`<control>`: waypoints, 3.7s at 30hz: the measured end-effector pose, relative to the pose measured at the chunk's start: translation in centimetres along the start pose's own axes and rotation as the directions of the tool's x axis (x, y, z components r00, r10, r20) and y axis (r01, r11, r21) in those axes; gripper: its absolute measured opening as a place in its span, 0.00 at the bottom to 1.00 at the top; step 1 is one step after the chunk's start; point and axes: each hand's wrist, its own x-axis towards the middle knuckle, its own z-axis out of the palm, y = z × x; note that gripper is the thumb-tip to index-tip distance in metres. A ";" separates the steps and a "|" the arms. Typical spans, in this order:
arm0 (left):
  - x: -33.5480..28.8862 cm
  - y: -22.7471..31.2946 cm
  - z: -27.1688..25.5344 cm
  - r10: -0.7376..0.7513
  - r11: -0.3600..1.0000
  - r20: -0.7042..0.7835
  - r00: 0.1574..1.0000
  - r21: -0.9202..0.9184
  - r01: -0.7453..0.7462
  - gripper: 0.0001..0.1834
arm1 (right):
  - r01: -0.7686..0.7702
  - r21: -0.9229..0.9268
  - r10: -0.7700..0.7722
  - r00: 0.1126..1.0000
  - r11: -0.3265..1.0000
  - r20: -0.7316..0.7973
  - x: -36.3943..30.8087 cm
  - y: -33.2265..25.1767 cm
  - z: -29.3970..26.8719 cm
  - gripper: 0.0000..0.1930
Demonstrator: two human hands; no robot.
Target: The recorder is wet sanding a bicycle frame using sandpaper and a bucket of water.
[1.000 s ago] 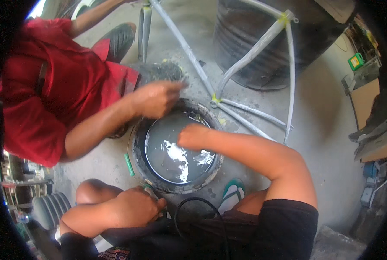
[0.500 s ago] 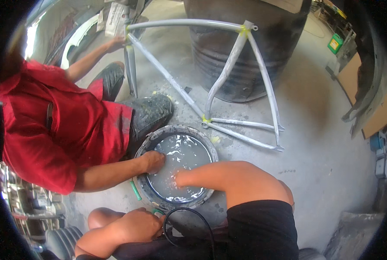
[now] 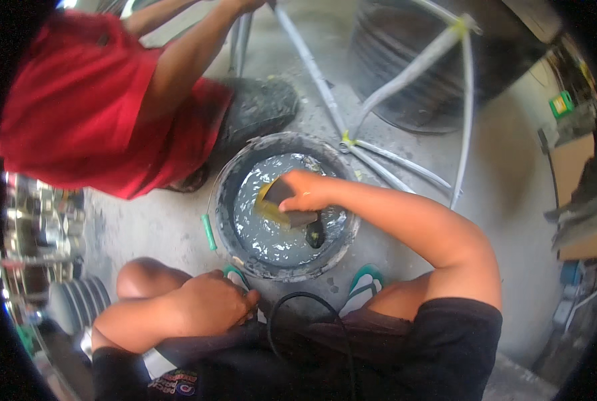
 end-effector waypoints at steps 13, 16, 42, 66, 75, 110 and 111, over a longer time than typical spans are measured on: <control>0.7 0.2 0.7 -0.026 0.999 -0.067 0.997 0.021 0.028 0.15 | -0.284 0.597 0.349 0.937 0.750 0.007 -1.2 -2.8 -4.3 0.21; 0.9 0.1 0.7 -0.029 0.999 -0.052 0.998 0.015 0.030 0.15 | -0.268 0.689 0.361 0.933 0.674 0.010 -1.2 -2.3 -4.1 0.21; 0.4 -0.3 -0.5 -0.005 0.999 -0.018 1.000 0.035 0.006 0.13 | -0.109 -0.161 0.168 0.894 0.981 0.415 -0.5 -3.1 8.9 0.14; -0.9 -1.0 1.2 -0.037 0.999 -0.014 0.999 -0.025 0.037 0.19 | -0.155 -0.469 0.381 0.814 0.870 0.438 2.1 -5.1 5.3 0.24; -0.6 -0.3 0.1 -0.037 0.999 -0.023 0.999 -0.030 0.036 0.11 | -0.286 0.374 0.163 0.930 0.882 0.328 0.6 -3.3 -3.5 0.42; -0.2 -0.6 -0.3 -0.027 1.000 -0.037 0.999 0.009 0.027 0.10 | -0.545 0.710 0.499 0.810 0.446 0.308 0.1 -1.6 -4.7 0.35; -0.3 -0.7 -0.3 -0.023 1.000 -0.037 0.999 0.001 0.023 0.09 | -0.543 0.710 0.499 0.811 0.448 0.306 -0.1 -1.6 -4.7 0.35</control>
